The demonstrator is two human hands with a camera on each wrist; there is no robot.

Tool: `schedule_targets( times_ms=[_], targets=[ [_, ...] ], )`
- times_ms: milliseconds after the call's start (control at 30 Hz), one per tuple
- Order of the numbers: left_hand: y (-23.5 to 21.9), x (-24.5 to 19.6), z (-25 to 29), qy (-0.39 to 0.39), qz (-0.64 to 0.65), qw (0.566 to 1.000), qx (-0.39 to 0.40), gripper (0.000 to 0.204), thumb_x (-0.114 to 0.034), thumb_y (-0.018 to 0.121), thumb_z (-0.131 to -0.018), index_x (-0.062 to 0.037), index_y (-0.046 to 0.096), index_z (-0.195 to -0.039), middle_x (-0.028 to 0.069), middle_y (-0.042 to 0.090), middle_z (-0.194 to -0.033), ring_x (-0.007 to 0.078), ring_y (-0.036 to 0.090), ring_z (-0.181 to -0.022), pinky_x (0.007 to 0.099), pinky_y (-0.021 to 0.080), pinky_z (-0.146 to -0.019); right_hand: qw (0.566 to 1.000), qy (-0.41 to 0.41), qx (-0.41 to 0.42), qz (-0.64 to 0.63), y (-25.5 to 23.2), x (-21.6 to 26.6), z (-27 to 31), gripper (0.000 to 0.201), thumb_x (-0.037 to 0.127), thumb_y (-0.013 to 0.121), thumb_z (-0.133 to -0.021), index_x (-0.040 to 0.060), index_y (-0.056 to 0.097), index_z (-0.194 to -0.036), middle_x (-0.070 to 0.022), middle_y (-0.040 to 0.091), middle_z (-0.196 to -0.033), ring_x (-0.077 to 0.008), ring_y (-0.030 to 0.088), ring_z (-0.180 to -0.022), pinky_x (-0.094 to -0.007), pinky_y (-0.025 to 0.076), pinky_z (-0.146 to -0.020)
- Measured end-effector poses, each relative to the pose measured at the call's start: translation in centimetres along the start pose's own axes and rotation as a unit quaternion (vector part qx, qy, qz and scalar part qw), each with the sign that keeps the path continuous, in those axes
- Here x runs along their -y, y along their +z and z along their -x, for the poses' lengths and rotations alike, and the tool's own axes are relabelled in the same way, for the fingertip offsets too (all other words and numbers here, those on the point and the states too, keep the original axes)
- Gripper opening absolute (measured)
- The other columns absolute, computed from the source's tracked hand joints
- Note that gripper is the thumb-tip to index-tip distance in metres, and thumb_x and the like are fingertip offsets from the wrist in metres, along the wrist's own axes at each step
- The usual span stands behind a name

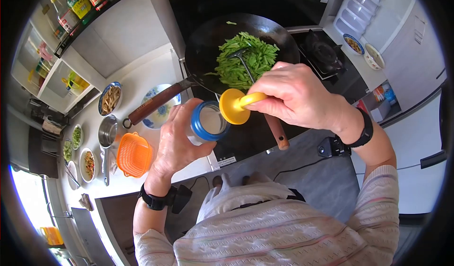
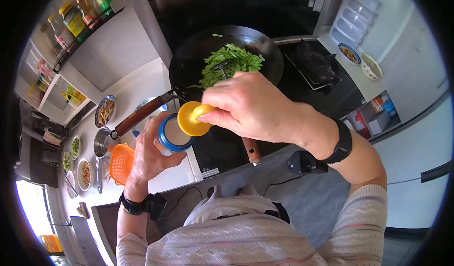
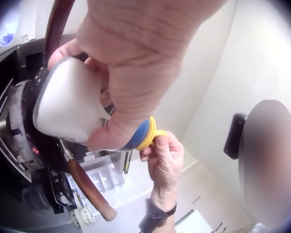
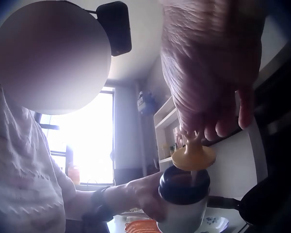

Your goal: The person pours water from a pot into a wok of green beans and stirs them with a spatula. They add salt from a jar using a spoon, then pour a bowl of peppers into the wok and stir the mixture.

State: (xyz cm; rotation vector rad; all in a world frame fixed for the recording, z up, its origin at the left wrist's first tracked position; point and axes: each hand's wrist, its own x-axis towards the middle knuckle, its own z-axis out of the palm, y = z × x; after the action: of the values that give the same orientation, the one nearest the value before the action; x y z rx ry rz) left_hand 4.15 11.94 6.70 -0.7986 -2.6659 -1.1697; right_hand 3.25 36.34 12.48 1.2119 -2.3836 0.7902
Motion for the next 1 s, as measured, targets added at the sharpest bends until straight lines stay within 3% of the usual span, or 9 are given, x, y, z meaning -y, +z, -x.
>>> schedule_targets(
  times_ms=[267,400,533,600,700,733,767,833,1000],
  targets=[
    [-0.9,-0.3,-1.4,0.119,-0.101,0.975,-0.157,0.068,-0.006,0.073,-0.047,-0.0054,0.049,-0.11,0.0136,0.054,-0.106,0.0336,0.05,-0.099,0.04,0.043,-0.085,0.983,-0.079,-0.149,0.071,0.0,1.4,1.1,0.017,0.018,0.069,-0.073,0.0054,0.06,-0.081,-0.0024,0.056,-0.064,-0.0165,0.055,-0.057,-0.0302,0.042,-0.06],
    [0.1,0.0,-2.2,0.103,-0.108,0.978,-0.147,0.07,-0.005,0.072,-0.047,-0.0054,0.048,-0.111,0.0133,0.052,-0.108,0.0343,0.049,-0.1,0.0412,0.041,-0.086,0.981,-0.073,-0.143,0.112,0.3,0.3,1.4,0.016,0.018,0.068,-0.075,0.0051,0.059,-0.079,-0.0034,0.056,-0.063,-0.0172,0.055,-0.056,-0.0297,0.042,-0.06],
    [0.5,-0.1,-2.8,0.098,-0.133,0.977,-0.135,0.07,-0.004,0.072,-0.047,-0.0063,0.047,-0.112,0.0131,0.052,-0.108,0.0339,0.048,-0.101,0.0418,0.04,-0.086,0.996,0.056,-0.059,0.047,0.2,-0.1,1.5,0.018,0.018,0.063,-0.08,0.0019,0.058,-0.076,-0.0072,0.055,-0.058,-0.0193,0.054,-0.05,-0.0297,0.042,-0.051],
    [1.0,-0.2,-2.9,0.097,-0.139,0.977,-0.132,0.07,-0.005,0.072,-0.047,-0.0064,0.047,-0.112,0.0132,0.052,-0.108,0.0337,0.048,-0.101,0.042,0.04,-0.086,0.925,0.316,0.009,-0.21,0.0,-0.5,1.2,0.023,0.019,0.057,-0.086,0.0005,0.058,-0.072,-0.0035,0.053,-0.055,-0.0088,0.05,-0.046,-0.0224,0.04,-0.044],
    [1.6,-0.2,-3.2,0.089,-0.147,0.977,-0.125,0.069,-0.005,0.072,-0.048,-0.0064,0.047,-0.112,0.0133,0.052,-0.108,0.0334,0.048,-0.101,0.0423,0.04,-0.086,0.826,0.433,0.046,-0.358,0.2,-2.1,1.1,0.028,0.022,0.053,-0.089,-0.0002,0.058,-0.073,-0.0019,0.053,-0.055,-0.0069,0.05,-0.046,-0.0201,0.041,-0.043],
    [1.8,-0.2,-3.3,0.081,-0.149,0.978,-0.121,0.069,-0.006,0.072,-0.048,-0.0065,0.047,-0.112,0.0134,0.051,-0.108,0.0333,0.048,-0.101,0.0424,0.04,-0.086,0.788,0.466,0.045,-0.4,0.4,-2.7,1.4,0.027,0.022,0.053,-0.089,-0.0003,0.058,-0.075,-0.0021,0.053,-0.056,-0.0075,0.05,-0.046,-0.0201,0.041,-0.043],
    [2.0,-0.2,-3.5,0.081,-0.146,0.978,-0.121,0.069,-0.006,0.072,-0.048,-0.0065,0.047,-0.112,0.0134,0.051,-0.108,0.0333,0.048,-0.101,0.0424,0.04,-0.086,0.788,0.467,0.045,-0.398,0.7,-3.2,1.7,0.027,0.022,0.053,-0.089,-0.0003,0.058,-0.075,-0.0021,0.053,-0.056,-0.0075,0.05,-0.046,-0.0201,0.041,-0.043],
    [2.2,-0.2,-3.7,0.069,-0.133,0.981,-0.123,0.068,-0.006,0.073,-0.05,-0.0063,0.047,-0.112,0.0136,0.052,-0.108,0.0331,0.048,-0.101,0.0423,0.04,-0.085,0.704,0.497,0.006,-0.506,1.2,-4.2,2.4,0.025,0.021,0.052,-0.088,-0.0006,0.059,-0.079,-0.0016,0.053,-0.055,-0.0086,0.05,-0.044,-0.0223,0.044,-0.045],
    [2.4,0.0,-4.5,0.033,-0.118,0.985,-0.119,0.067,-0.01,0.073,-0.052,-0.0058,0.047,-0.113,0.013,0.054,-0.103,0.0318,0.05,-0.1,0.0404,0.042,-0.085,0.671,0.511,-0.027,-0.537,0.9,-5.2,2.5,0.025,0.022,0.051,-0.089,-0.0018,0.057,-0.083,-0.0025,0.051,-0.054,-0.0104,0.049,-0.043,-0.027,0.046,-0.049]
  ],
)
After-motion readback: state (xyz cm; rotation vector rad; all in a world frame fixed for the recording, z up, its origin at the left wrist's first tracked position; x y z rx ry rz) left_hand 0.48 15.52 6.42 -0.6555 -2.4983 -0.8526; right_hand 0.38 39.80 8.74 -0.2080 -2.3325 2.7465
